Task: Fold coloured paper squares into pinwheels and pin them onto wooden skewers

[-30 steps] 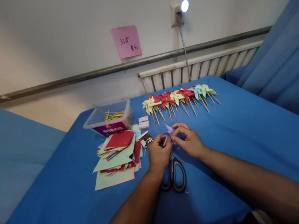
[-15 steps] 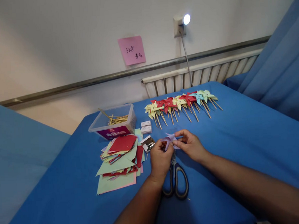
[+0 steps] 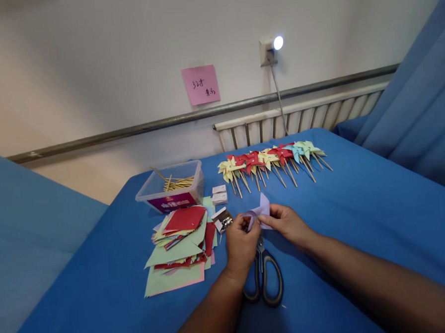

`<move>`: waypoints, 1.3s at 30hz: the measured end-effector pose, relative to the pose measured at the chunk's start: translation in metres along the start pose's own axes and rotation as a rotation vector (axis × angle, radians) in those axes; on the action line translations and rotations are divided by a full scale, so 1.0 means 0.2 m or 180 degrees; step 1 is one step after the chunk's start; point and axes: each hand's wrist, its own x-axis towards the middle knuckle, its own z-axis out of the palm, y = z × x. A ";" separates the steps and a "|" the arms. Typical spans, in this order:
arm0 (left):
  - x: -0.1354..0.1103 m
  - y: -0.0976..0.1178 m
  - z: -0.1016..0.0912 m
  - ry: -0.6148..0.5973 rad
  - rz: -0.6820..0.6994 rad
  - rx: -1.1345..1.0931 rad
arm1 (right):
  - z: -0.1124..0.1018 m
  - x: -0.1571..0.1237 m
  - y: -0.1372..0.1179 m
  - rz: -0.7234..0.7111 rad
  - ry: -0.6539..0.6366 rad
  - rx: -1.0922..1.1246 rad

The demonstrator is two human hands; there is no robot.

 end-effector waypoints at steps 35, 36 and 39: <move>0.02 0.03 -0.02 -0.0193 -0.0213 -0.0185 | 0.02 0.05 0.04 -0.0280 0.0163 0.0004; 0.02 0.03 -0.02 -0.0189 -0.0208 -0.0200 | 0.02 0.05 0.05 -0.0286 0.0161 -0.0004; 0.02 0.03 -0.02 -0.0185 -0.0179 -0.0209 | 0.02 0.05 0.06 -0.0317 0.0195 -0.0050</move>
